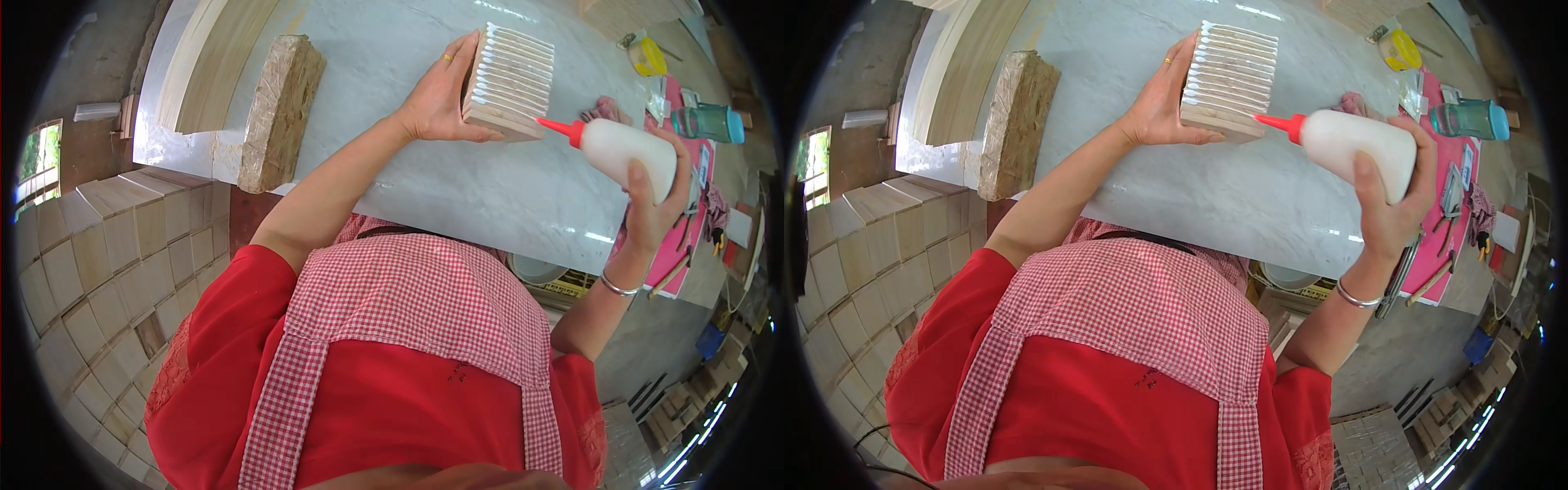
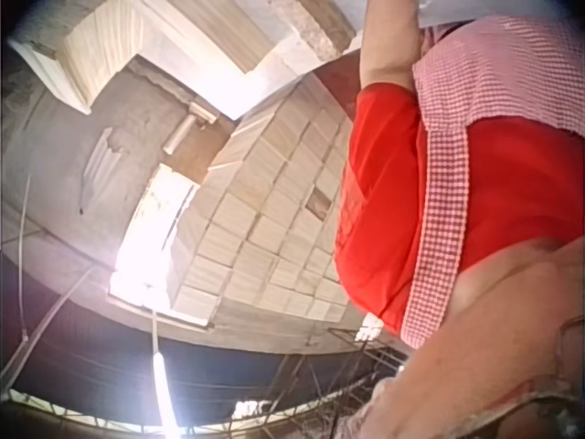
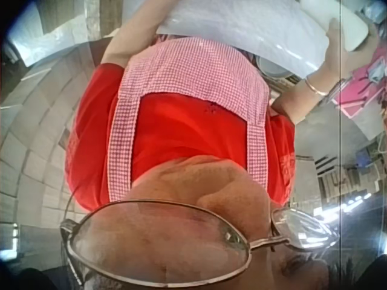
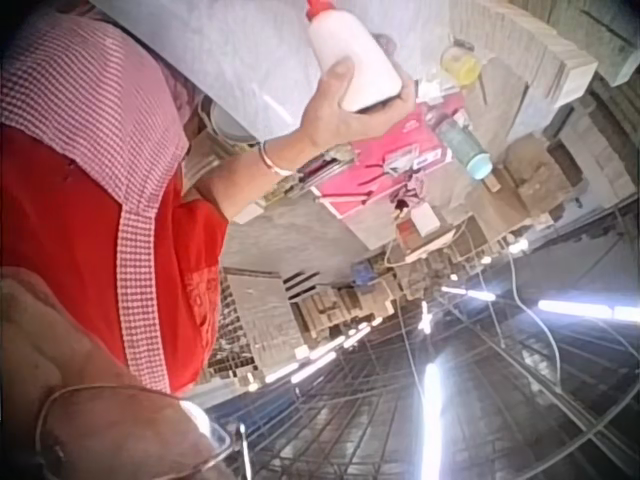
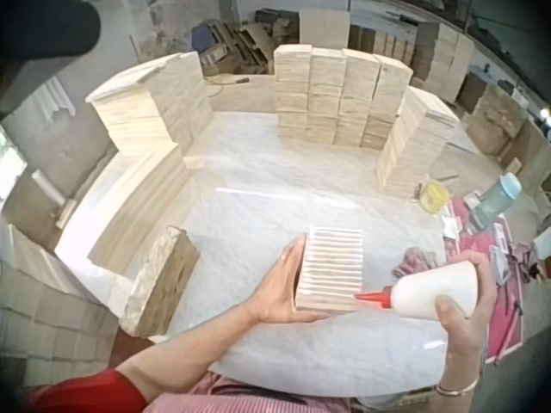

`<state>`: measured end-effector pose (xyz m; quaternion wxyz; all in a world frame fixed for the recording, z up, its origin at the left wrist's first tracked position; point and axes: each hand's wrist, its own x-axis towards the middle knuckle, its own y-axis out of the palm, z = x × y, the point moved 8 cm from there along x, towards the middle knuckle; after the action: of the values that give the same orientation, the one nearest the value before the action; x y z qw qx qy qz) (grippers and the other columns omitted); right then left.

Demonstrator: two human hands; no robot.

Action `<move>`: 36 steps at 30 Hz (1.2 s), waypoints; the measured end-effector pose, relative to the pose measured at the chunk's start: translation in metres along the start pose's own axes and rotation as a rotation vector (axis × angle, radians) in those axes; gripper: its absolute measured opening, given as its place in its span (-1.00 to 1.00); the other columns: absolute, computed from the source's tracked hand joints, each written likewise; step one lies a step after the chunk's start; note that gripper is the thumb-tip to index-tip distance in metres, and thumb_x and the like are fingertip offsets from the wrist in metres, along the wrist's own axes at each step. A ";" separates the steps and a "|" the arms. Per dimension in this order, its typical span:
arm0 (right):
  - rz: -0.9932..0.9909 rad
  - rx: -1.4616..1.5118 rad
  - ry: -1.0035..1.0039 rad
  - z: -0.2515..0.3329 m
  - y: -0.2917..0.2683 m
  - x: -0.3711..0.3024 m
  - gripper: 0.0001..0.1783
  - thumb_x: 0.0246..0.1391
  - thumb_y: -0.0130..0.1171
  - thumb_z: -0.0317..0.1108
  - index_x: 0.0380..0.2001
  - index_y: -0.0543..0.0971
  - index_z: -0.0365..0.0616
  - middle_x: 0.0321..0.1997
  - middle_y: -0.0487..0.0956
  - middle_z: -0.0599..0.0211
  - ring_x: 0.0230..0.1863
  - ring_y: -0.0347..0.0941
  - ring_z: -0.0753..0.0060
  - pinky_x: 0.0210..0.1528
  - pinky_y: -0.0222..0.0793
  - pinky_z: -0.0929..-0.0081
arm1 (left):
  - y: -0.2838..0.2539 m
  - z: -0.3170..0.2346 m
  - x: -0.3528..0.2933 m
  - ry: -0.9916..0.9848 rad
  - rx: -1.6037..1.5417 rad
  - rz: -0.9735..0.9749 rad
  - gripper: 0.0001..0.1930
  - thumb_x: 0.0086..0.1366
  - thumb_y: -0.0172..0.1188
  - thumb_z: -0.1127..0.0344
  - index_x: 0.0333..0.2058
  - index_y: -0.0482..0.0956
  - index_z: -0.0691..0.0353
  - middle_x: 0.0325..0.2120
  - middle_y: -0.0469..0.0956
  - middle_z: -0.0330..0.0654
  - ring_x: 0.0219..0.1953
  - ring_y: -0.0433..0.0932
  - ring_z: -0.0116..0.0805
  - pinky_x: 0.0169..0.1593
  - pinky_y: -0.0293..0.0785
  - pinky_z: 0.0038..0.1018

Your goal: Assembling wooden boxes by applying glue to the edges and using a nail gun to secure the wooden panels together.

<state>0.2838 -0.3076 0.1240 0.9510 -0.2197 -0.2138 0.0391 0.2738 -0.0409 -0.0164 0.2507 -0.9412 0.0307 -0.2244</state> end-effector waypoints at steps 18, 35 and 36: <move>0.067 0.181 0.015 0.008 0.053 -0.002 -0.45 -0.13 0.43 -0.32 -0.04 0.47 -0.21 -0.09 0.50 0.32 -0.10 0.44 0.48 -0.06 0.39 0.53 | 0.001 -0.005 0.002 0.031 0.109 0.030 0.42 -0.28 0.55 -0.19 0.35 -0.21 0.43 0.32 0.03 0.19 0.37 0.02 0.14 0.39 0.09 -0.20; -0.038 0.158 0.015 0.004 0.018 -0.018 -0.43 -0.11 0.41 -0.24 -0.03 0.46 -0.23 -0.06 0.50 0.26 -0.05 0.43 0.41 0.04 0.36 0.44 | -0.001 -0.002 0.001 0.051 0.107 0.009 0.42 -0.29 0.55 -0.19 0.35 -0.21 0.39 0.31 0.05 0.18 0.36 0.05 0.14 0.37 0.13 -0.19; -0.039 0.159 0.016 0.005 0.026 -0.017 -0.43 -0.11 0.41 -0.24 -0.03 0.46 -0.23 -0.06 0.50 0.26 -0.05 0.43 0.41 0.04 0.36 0.44 | 0.000 -0.001 0.002 0.051 0.107 0.010 0.42 -0.29 0.55 -0.19 0.36 -0.21 0.39 0.31 0.05 0.18 0.36 0.05 0.14 0.37 0.13 -0.18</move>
<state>0.2670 -0.2849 0.1102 0.9677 -0.1397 -0.2067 0.0355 0.2750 -0.0415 -0.0144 0.3011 -0.9202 0.0298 -0.2482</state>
